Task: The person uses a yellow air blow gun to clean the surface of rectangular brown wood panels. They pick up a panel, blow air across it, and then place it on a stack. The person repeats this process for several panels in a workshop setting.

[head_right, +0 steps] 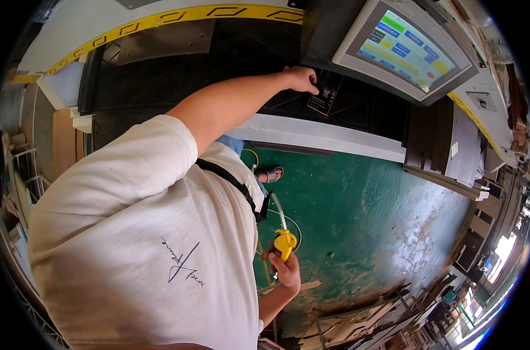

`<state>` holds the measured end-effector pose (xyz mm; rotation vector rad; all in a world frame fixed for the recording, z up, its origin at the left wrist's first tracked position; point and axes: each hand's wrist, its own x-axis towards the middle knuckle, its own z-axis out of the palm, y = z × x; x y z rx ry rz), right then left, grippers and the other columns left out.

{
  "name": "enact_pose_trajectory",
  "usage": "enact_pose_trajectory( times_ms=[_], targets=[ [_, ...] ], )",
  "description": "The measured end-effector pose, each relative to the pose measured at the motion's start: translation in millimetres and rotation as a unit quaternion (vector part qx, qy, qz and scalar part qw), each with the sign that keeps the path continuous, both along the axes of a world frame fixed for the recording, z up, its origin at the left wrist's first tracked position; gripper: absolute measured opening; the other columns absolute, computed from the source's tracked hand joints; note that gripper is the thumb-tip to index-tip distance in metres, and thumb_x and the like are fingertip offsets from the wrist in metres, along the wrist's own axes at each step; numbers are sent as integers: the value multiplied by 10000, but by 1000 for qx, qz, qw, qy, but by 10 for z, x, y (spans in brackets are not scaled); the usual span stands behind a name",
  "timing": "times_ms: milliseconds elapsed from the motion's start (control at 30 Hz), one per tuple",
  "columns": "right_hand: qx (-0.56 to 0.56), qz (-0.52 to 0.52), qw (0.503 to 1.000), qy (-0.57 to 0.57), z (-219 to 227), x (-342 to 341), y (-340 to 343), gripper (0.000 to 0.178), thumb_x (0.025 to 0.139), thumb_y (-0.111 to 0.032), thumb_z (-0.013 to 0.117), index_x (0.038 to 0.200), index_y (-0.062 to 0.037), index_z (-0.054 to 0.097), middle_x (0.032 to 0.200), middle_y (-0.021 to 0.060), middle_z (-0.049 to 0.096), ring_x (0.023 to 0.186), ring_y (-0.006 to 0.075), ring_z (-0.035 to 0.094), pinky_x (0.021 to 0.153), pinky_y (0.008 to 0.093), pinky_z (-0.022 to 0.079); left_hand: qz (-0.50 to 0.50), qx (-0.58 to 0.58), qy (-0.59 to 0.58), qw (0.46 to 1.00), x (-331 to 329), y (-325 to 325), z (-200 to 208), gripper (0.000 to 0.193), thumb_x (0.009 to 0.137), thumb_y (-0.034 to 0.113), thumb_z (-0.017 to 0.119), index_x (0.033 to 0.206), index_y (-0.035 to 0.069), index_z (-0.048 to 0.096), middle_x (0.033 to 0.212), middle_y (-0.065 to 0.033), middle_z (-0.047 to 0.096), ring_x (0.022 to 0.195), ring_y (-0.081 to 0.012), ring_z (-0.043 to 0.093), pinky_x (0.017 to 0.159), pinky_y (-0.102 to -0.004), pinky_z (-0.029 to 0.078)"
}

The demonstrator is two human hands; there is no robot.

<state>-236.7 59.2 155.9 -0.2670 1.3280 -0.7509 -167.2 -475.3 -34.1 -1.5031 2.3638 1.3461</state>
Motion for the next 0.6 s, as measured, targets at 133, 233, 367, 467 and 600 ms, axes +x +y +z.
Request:
enact_pose_trajectory(
  times_ms=[133, 233, 367, 467, 600],
  targets=[
    [-1, -3, 999, 46, 13, 36, -23, 333, 1030, -129, 621, 1315, 34, 564, 977, 54, 709, 770, 100, 652, 511, 210, 427, 0, 12, -3, 1000, -15, 15, 85, 614, 734, 576, 847, 1198, 199, 707, 1259, -51, 712, 1241, -264, 624, 1025, -457, 388],
    [8, 41, 998, 43, -2, 0, -5, 326, 1033, -127, 615, 1320, 22, 569, 936, 31, 709, 648, 58, 560, 510, 209, 406, 0, 8, -14, 1000, -8, 45, 126, 641, 718, 583, 859, 1203, 194, 700, 1249, -56, 714, 1235, -263, 628, 1019, -456, 390],
    [38, 102, 994, 3, 10, 18, -108, 323, 999, -97, 643, 1285, 39, 582, 974, 49, 683, 788, 110, 624, 500, 233, 434, -8, -14, -41, 999, -32, 99, 211, 576, 770, 606, 808, 1172, 204, 716, 1224, -64, 729, 1209, -277, 648, 1010, -472, 404],
    [29, 77, 997, 5, -18, 75, -117, 355, 1024, -154, 639, 1331, 11, 568, 919, 32, 706, 631, 50, 543, 518, 218, 408, 64, -44, -53, 996, -162, 117, 43, 472, 862, 597, 720, 1139, 215, 739, 1204, -74, 740, 1189, -293, 662, 1007, -492, 415],
    [-8, -1, 999, 35, -46, 63, -69, 356, 1023, -144, 630, 1333, 16, 559, 945, 48, 697, 793, 102, 662, 522, 221, 425, 131, -65, -46, 988, -212, 128, -56, 405, 930, 572, 644, 1114, 231, 758, 1174, -74, 753, 1180, -308, 669, 1025, -513, 406]
  ],
)
